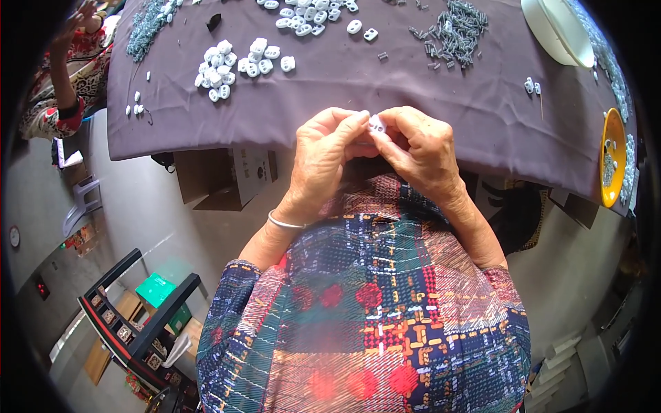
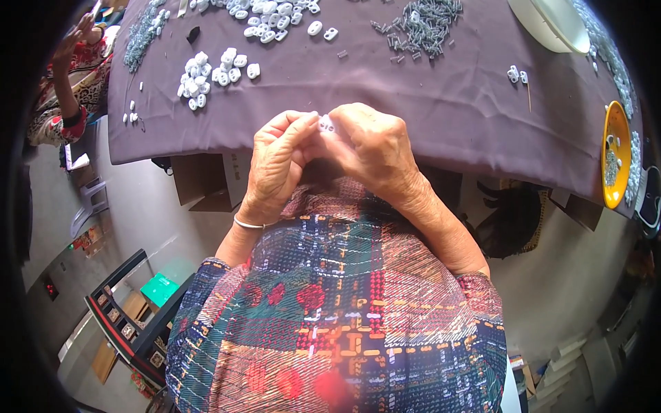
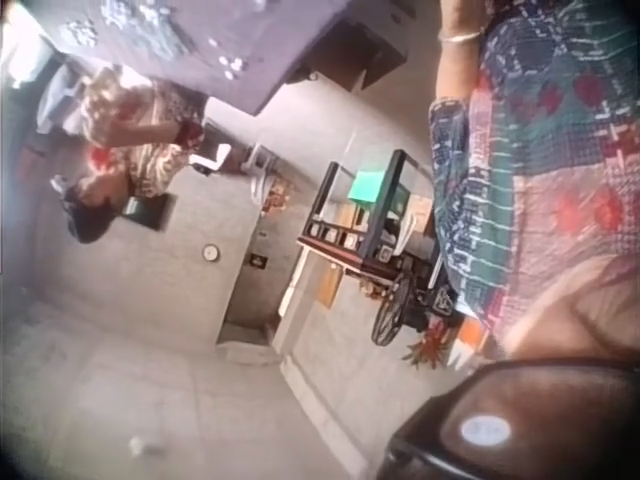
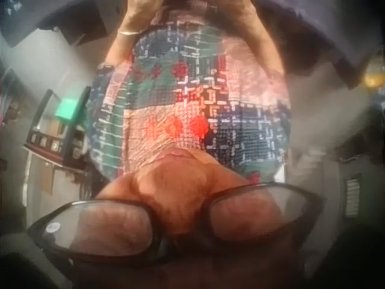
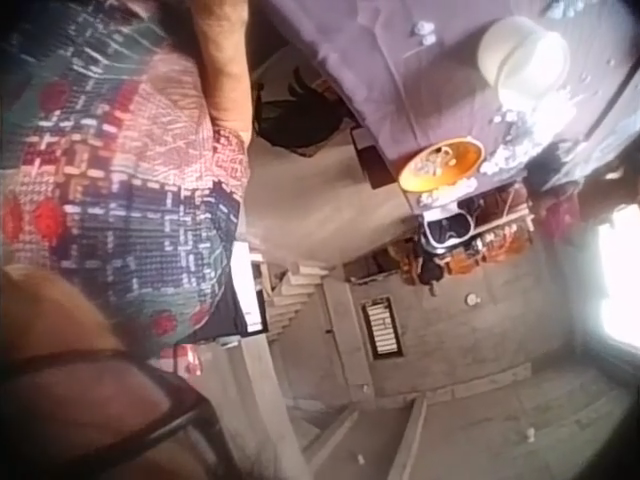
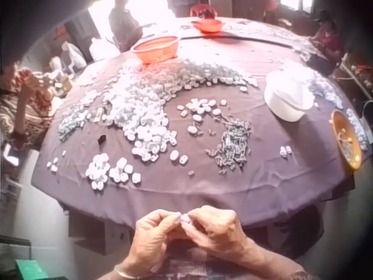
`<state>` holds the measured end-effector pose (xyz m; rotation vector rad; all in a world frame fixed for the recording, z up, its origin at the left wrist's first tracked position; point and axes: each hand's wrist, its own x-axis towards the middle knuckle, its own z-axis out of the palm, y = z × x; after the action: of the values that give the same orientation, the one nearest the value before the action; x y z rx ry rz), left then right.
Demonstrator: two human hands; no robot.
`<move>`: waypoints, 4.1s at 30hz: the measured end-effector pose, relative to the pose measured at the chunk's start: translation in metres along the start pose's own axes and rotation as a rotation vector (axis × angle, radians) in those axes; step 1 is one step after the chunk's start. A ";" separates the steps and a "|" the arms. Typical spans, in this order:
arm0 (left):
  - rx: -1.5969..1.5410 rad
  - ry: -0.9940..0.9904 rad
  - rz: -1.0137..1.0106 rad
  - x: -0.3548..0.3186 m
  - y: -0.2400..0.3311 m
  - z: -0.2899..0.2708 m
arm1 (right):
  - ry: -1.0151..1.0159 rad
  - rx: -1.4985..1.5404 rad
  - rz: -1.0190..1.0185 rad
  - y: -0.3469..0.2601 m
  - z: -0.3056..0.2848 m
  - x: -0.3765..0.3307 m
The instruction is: The person assembles plastic cord locks by picking up plastic components and small springs from the table and fitting the parts together by hand.
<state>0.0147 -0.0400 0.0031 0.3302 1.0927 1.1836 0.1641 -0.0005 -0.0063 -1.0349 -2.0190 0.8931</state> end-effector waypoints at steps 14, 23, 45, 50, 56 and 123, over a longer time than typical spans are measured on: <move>0.252 -0.017 0.045 -0.014 0.000 -0.003 | -0.030 0.012 -0.066 -0.005 0.002 -0.006; 0.207 0.008 0.020 -0.011 -0.001 -0.004 | -0.042 -0.014 -0.098 -0.003 0.004 -0.003; 1.294 0.290 0.833 0.061 0.079 -0.056 | 0.205 -0.328 -0.177 0.036 -0.021 0.052; 1.657 0.450 0.979 0.071 0.089 -0.061 | 0.137 -0.404 -0.187 0.048 -0.012 0.077; 1.590 0.494 1.050 0.071 0.081 -0.042 | 0.066 -0.510 -0.232 0.051 -0.002 0.090; 1.220 0.112 0.963 0.076 0.014 -0.010 | 0.167 -0.260 -0.200 0.045 -0.020 0.029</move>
<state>-0.0038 0.0276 -0.0306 1.9069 1.7446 1.1790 0.1850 0.0497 -0.0245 -0.9871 -2.0871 0.4341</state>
